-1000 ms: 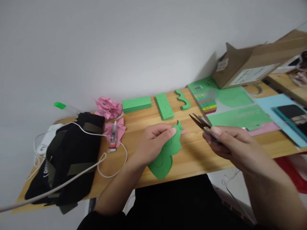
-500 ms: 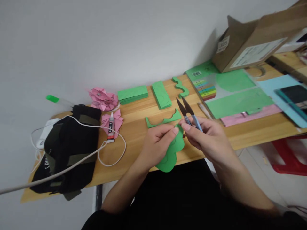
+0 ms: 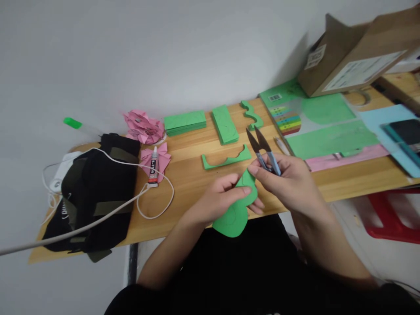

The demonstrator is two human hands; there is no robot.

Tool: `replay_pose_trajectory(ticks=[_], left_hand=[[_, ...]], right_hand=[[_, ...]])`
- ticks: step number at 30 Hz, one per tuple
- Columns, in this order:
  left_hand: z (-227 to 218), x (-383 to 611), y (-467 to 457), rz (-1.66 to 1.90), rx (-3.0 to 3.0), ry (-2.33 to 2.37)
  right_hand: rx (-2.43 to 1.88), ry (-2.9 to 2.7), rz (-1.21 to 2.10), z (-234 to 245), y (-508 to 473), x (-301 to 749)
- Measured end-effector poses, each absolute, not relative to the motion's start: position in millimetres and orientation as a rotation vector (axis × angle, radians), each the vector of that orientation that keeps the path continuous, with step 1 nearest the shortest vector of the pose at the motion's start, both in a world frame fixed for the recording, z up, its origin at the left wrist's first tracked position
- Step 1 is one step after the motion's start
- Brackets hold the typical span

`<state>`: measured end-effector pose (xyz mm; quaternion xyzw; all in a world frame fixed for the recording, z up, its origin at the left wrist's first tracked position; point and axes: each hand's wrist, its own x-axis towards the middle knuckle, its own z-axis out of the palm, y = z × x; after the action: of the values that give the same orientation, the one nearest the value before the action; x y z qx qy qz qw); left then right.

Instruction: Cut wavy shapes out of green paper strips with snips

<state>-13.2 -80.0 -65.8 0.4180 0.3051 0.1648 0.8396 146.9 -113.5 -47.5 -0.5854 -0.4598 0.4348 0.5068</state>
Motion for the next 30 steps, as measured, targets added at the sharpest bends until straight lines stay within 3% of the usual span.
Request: replay_pose_trajectory(ticks=[6, 16, 22, 30], left_hand=[[-90, -18, -88, 0.163, 0.717, 0.598], [-113, -12, -99, 0.228, 0.743, 0.672], [-114, -18, -91, 0.218, 0.753, 0.690], [-105, -61, -51, 0.619, 0.686, 0.989]], right_hand=[[-1.434, -1.177, 1.060, -58, -107, 153], [-1.568, -1.226, 1.060, -89, -102, 156], [-2.082, -1.205, 0.600, -111, -98, 192], [-2.474, -1.440, 0.234, -117, -93, 200]])
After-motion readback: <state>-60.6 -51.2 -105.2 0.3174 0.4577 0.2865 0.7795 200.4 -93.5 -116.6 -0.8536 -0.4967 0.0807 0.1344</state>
